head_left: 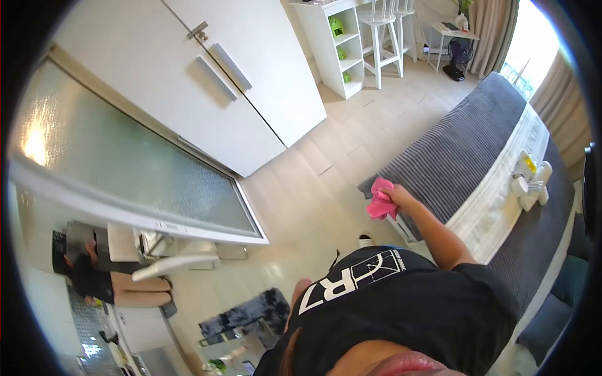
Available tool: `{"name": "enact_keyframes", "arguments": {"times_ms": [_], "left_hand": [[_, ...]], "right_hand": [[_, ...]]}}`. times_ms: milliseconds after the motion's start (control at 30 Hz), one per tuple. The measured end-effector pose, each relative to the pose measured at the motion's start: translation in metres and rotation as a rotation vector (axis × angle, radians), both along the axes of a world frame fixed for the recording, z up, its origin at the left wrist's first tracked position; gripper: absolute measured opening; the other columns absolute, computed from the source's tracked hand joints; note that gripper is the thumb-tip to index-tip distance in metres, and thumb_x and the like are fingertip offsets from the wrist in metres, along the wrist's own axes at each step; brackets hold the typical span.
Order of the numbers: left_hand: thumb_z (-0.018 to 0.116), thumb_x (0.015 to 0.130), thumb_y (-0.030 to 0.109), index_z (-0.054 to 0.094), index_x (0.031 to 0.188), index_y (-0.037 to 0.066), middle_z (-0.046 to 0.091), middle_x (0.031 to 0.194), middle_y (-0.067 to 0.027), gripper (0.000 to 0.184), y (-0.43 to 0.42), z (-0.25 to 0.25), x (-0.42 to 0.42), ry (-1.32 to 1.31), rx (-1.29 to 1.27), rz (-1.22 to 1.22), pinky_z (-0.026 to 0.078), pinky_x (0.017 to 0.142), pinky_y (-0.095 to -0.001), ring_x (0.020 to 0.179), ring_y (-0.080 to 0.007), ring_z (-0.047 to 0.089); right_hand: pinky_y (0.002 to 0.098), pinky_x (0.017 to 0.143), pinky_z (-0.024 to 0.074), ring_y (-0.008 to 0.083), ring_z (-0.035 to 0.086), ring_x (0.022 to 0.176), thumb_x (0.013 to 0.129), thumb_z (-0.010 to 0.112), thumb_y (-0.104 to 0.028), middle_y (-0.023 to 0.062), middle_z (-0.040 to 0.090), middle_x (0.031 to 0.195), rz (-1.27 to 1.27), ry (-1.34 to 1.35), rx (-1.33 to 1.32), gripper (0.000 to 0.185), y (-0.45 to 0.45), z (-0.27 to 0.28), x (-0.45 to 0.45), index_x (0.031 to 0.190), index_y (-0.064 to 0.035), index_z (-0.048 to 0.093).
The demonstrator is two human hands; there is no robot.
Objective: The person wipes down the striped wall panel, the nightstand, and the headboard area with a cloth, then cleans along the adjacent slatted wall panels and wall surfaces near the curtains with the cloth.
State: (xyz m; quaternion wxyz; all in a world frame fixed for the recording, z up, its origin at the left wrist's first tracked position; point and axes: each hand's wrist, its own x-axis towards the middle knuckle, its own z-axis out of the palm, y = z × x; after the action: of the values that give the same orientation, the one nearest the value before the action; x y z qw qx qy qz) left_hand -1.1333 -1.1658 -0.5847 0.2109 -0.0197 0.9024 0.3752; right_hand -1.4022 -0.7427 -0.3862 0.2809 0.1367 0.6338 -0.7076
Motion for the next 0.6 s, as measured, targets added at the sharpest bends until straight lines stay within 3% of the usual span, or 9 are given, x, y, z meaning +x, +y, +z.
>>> {"name": "enact_keyframes", "arguments": {"times_ms": [67,167,200,333,400,467,567,600], "left_hand": [[0.054,0.085,0.028,0.058,0.103,0.003,0.062,0.095,-0.0119,0.031,-0.015,0.028,-0.031,-0.344,0.085,0.247,0.047,0.075,-0.0382,0.087,-0.0233,0.059],[0.055,0.084,0.028,0.059,0.103,0.004,0.063,0.094,-0.0114,0.031,-0.035,0.041,-0.097,-0.442,0.092,0.299,0.048,0.075,-0.0386,0.087,-0.0234,0.06],[0.055,0.084,0.027,0.059,0.104,0.004,0.063,0.094,-0.0112,0.031,-0.039,0.041,-0.127,-0.462,0.093,0.297,0.048,0.074,-0.0387,0.087,-0.0234,0.06],[0.056,0.083,0.026,0.059,0.105,0.005,0.063,0.093,-0.0105,0.031,-0.06,0.035,-0.262,-0.513,0.058,0.227,0.048,0.074,-0.0392,0.086,-0.0235,0.06],[0.056,0.082,0.026,0.059,0.105,0.005,0.064,0.093,-0.0102,0.031,-0.072,0.038,-0.341,-0.51,0.025,0.16,0.048,0.073,-0.0395,0.086,-0.0235,0.06],[0.056,0.082,0.025,0.059,0.106,0.005,0.064,0.093,-0.0099,0.031,-0.082,0.048,-0.429,-0.472,-0.062,0.021,0.049,0.073,-0.0398,0.086,-0.0236,0.061],[0.057,0.081,0.024,0.059,0.106,0.006,0.064,0.092,-0.0094,0.032,-0.087,0.069,-0.585,-0.265,-0.509,-0.532,0.049,0.072,-0.0402,0.085,-0.0236,0.061],[0.057,0.081,0.024,0.059,0.107,0.006,0.065,0.092,-0.0092,0.032,-0.082,0.073,-0.639,-0.223,-0.559,-0.567,0.049,0.072,-0.0403,0.085,-0.0236,0.061]], "right_hand": [[0.0311,0.059,0.0525,0.019,0.064,0.066,0.085,0.059,-0.026,0.0105,0.064,0.075,0.053,0.043,0.098,0.028,-0.025,0.026,-0.06,0.096,0.0,0.06],[0.0308,0.057,0.0512,0.0181,0.063,0.065,0.082,0.063,-0.031,0.0117,0.065,0.074,0.077,0.108,0.24,0.035,-0.069,0.037,-0.138,0.095,0.001,0.061],[0.0302,0.059,0.0495,0.0161,0.061,0.065,0.079,0.065,-0.036,0.0094,0.065,0.076,0.203,0.24,0.343,0.04,-0.078,0.031,-0.166,0.096,0.0005,0.062],[0.0318,0.069,0.0483,0.0159,0.06,0.076,0.077,0.066,-0.039,0.0085,0.065,0.088,0.246,0.225,0.339,0.044,-0.103,-0.003,-0.246,0.101,-0.0017,0.063],[0.032,0.074,0.0472,0.0168,0.059,0.082,0.077,0.066,-0.04,0.0095,0.064,0.093,0.16,-0.058,0.343,0.046,-0.092,-0.004,-0.282,0.104,-0.0026,0.063],[0.0317,0.074,0.0471,0.0169,0.059,0.081,0.077,0.066,-0.04,0.0089,0.064,0.092,0.047,-0.056,0.348,0.046,-0.077,-0.012,-0.307,0.105,-0.0031,0.062],[0.0301,0.069,0.0478,0.016,0.059,0.077,0.078,0.064,-0.038,0.0081,0.064,0.092,-0.139,-0.1,0.34,0.044,-0.04,0.001,-0.341,0.107,-0.0039,0.062],[0.0288,0.065,0.0475,0.0153,0.059,0.074,0.079,0.064,-0.037,0.0078,0.064,0.091,-0.289,-0.086,0.304,0.043,-0.021,-0.009,-0.349,0.106,-0.0037,0.062]]}}
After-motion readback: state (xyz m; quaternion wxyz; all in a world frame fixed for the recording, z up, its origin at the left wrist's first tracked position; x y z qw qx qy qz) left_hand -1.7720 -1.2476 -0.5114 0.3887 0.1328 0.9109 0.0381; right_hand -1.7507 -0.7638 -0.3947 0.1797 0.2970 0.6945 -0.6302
